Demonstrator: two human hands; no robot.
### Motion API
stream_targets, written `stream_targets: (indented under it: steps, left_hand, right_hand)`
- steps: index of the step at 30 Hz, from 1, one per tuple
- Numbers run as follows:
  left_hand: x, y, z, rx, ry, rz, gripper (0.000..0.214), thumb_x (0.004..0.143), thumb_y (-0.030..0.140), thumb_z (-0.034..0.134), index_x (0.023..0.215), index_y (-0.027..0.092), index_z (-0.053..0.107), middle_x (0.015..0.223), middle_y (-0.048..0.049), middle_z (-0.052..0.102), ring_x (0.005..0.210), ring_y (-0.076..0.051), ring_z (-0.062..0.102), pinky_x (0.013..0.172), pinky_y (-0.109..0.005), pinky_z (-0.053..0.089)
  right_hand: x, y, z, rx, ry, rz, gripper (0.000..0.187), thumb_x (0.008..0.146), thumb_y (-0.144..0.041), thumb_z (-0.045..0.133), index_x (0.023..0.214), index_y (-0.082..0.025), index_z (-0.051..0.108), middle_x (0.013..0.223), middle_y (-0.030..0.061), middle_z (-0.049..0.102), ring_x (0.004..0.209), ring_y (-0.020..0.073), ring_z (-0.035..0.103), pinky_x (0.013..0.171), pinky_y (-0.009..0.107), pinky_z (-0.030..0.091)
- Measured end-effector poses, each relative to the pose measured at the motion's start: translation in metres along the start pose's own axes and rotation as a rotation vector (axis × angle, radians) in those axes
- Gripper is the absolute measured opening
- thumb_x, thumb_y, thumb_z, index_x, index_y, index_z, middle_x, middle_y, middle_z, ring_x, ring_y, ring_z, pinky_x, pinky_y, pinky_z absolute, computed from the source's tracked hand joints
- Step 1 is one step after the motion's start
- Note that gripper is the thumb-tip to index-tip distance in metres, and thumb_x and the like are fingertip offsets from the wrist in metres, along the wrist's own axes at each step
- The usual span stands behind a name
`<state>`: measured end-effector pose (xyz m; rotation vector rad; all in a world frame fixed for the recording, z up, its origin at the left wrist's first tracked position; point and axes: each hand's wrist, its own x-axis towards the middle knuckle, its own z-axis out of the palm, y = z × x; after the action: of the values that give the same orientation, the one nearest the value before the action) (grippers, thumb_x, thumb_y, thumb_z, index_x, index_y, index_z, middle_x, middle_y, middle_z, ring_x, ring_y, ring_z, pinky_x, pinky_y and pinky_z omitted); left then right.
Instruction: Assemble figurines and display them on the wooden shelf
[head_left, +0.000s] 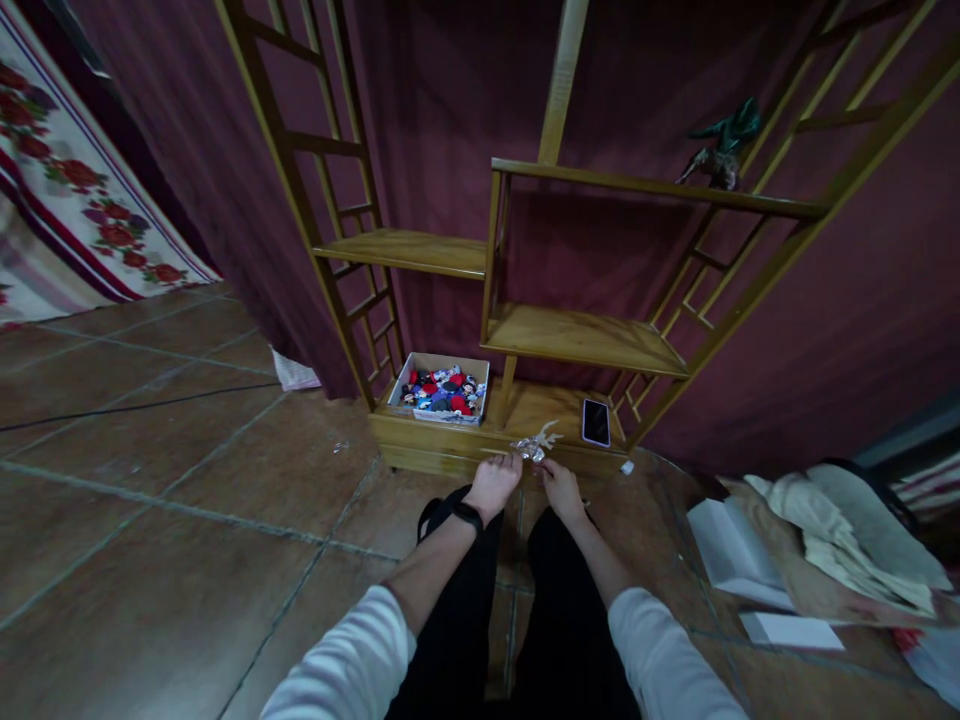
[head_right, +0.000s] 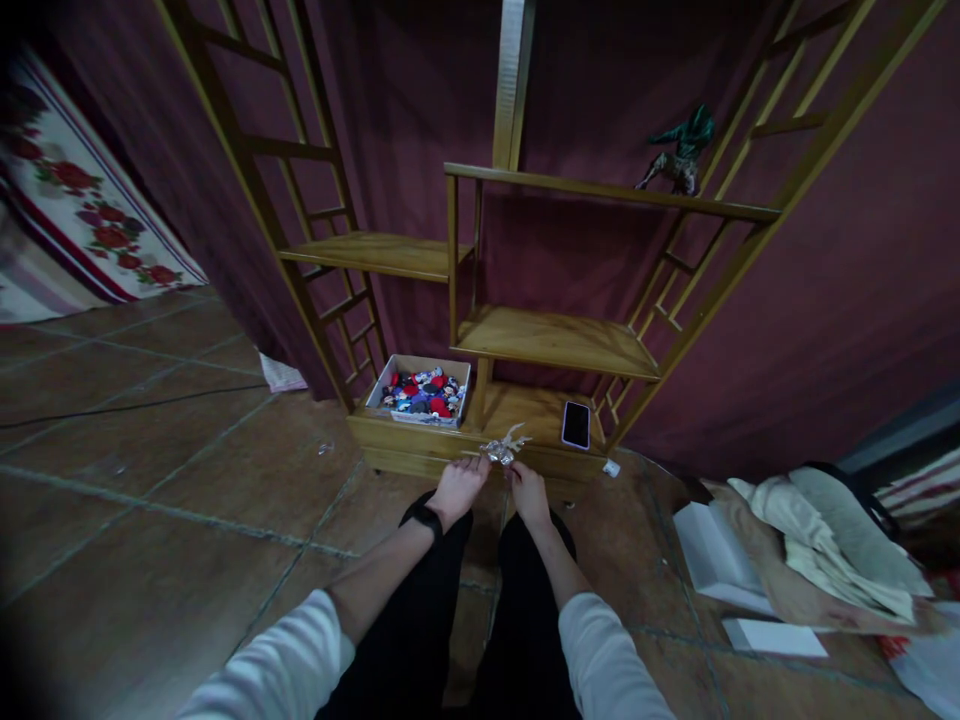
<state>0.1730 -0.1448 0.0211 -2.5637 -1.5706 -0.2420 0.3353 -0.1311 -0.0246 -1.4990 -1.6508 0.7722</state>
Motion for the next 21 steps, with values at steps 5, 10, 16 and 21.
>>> stream_targets:
  steps: [5, 10, 16, 21]
  left_hand:
    - [-0.004, -0.002, -0.001, -0.051, 0.022, 0.045, 0.023, 0.087, 0.01, 0.034, 0.104, 0.011, 0.05, 0.089, -0.0127, 0.059, 0.084, -0.021, 0.057, 0.071, -0.032, 0.041]
    - [-0.007, -0.004, -0.003, -0.111, 0.005, 0.048, 0.027, 0.086, 0.007, 0.034, 0.109, 0.012, 0.048, 0.091, -0.0129, 0.059, 0.087, -0.022, 0.056, 0.073, -0.034, 0.041]
    - [-0.008, -0.005, 0.0, -0.119, 0.033, 0.056, 0.025, 0.085, 0.007, 0.036, 0.106, 0.011, 0.049, 0.088, -0.0128, 0.059, 0.086, -0.022, 0.056, 0.073, -0.033, 0.04]
    - [-0.007, -0.008, 0.001, -0.06, 0.037, 0.077, 0.027, 0.085, 0.007, 0.035, 0.108, 0.01, 0.048, 0.088, -0.0113, 0.059, 0.084, -0.021, 0.056, 0.072, -0.033, 0.04]
  right_hand:
    - [-0.004, 0.002, -0.001, -0.003, -0.005, -0.024, 0.024, 0.079, -0.028, 0.043, 0.089, -0.021, 0.064, 0.083, 0.0031, 0.068, 0.072, 0.017, 0.063, 0.07, 0.027, 0.049]
    - [-0.006, -0.004, -0.006, -0.053, 0.0, -0.031, 0.025, 0.079, -0.029, 0.044, 0.087, -0.02, 0.065, 0.08, 0.004, 0.068, 0.071, 0.0184, 0.062, 0.067, 0.026, 0.047]
    - [-0.009, -0.007, -0.008, -0.112, -0.016, -0.058, 0.026, 0.08, -0.031, 0.044, 0.088, -0.02, 0.066, 0.081, 0.004, 0.069, 0.073, 0.0188, 0.062, 0.066, 0.025, 0.044]
    - [-0.013, -0.009, -0.008, -0.191, -0.029, -0.076, 0.025, 0.082, -0.031, 0.043, 0.087, -0.022, 0.066, 0.08, 0.0026, 0.069, 0.071, 0.0179, 0.062, 0.064, 0.024, 0.042]
